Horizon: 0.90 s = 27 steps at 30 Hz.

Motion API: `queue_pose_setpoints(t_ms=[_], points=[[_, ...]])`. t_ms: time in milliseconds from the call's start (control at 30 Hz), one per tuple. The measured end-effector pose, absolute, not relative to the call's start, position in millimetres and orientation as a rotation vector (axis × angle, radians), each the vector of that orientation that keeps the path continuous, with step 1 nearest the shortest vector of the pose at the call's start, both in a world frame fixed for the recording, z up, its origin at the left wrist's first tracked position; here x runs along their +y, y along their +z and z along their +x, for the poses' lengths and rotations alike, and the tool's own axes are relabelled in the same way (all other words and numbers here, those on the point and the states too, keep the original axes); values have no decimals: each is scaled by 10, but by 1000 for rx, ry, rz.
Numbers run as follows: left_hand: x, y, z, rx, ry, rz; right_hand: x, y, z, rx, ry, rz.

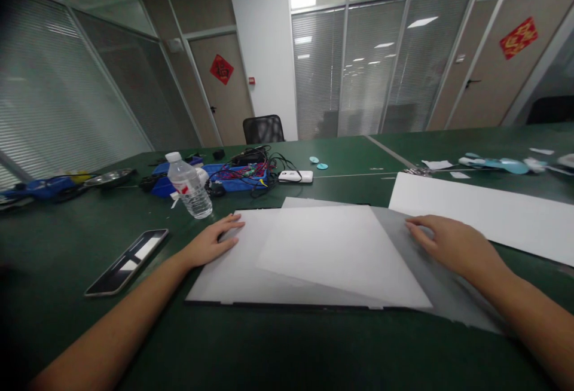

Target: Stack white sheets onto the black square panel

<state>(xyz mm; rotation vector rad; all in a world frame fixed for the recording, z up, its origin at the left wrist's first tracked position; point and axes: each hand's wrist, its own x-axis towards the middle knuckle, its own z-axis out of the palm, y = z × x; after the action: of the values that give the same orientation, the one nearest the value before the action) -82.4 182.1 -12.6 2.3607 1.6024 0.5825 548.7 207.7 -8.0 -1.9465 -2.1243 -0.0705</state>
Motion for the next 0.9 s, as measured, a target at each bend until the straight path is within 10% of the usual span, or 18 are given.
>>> queue_pose_setpoints(t_ms=[433,900], points=[[1828,-140,-841,1599,571,2354,1983,-170,5360,-2331,458,-1477],[1813,-139,-834,1608,619,2329,2136,-208,5582,-2184,256,-1734]])
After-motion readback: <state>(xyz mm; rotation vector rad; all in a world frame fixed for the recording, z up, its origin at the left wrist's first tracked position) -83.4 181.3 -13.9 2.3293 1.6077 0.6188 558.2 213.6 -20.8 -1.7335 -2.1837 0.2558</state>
